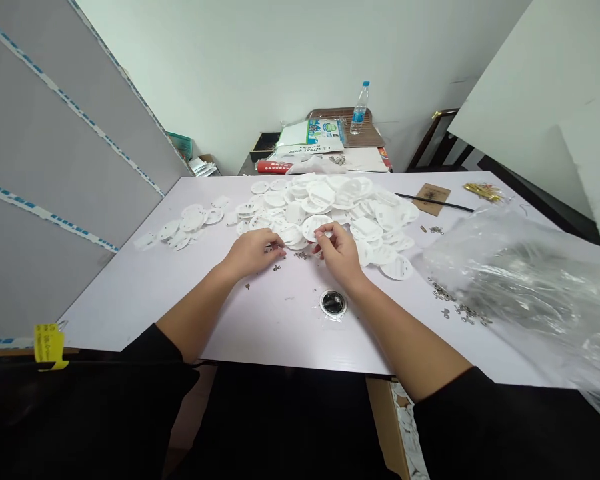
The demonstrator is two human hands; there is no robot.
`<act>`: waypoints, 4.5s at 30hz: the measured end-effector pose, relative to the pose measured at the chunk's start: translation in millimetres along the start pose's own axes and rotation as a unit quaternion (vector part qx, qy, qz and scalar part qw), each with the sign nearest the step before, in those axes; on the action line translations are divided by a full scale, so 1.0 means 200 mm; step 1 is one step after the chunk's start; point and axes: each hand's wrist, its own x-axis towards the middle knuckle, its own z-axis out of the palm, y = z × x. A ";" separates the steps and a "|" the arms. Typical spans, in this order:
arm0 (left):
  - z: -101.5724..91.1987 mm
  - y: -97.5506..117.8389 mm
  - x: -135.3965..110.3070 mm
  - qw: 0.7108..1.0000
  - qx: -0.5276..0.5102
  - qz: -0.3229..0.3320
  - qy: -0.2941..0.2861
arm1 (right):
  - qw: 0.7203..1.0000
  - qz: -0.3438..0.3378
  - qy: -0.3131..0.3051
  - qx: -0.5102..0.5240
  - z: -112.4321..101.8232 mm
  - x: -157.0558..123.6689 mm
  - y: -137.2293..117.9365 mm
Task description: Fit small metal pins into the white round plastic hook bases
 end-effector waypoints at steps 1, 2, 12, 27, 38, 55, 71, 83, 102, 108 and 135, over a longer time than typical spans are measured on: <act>0.02 0.00 -0.01 1.000 0.021 -0.010 -0.007 | 1.000 -0.005 0.000 -0.012 0.00 0.00 0.00; 0.03 0.00 -0.02 0.999 0.036 -0.014 -0.010 | 1.000 -0.009 -0.003 -0.023 0.00 -0.01 0.00; 0.16 0.10 -0.01 0.991 0.126 0.037 0.003 | 0.999 -0.012 0.008 -0.047 -0.01 0.00 0.01; 0.18 0.11 -0.01 0.992 0.120 0.045 0.002 | 0.999 -0.013 -0.001 -0.042 -0.01 0.00 0.02; 0.04 0.11 -0.04 0.881 -0.463 -0.090 0.046 | 0.998 0.005 -0.057 -0.018 0.01 -0.03 0.01; 0.08 0.09 -0.04 0.879 -0.470 -0.060 0.055 | 0.995 -0.021 -0.083 -0.054 0.00 -0.02 0.04; 0.11 0.06 -0.04 0.877 -0.475 -0.073 0.002 | 0.985 -0.060 -0.088 -0.134 -0.01 -0.01 0.04; 0.12 0.07 -0.05 0.917 -0.388 -0.063 0.067 | 0.985 -0.059 -0.104 -0.128 0.00 -0.02 0.01; 0.13 0.05 -0.05 0.948 -0.298 -0.016 0.110 | 0.975 -0.070 -0.110 -0.178 0.00 -0.03 0.03; 0.12 0.06 -0.05 0.954 -0.278 -0.017 0.114 | 0.967 -0.081 -0.108 -0.216 0.00 -0.03 0.02; 0.11 0.09 -0.07 0.965 -0.179 0.064 0.181 | 0.959 -0.180 -0.099 -0.198 0.02 -0.06 -0.02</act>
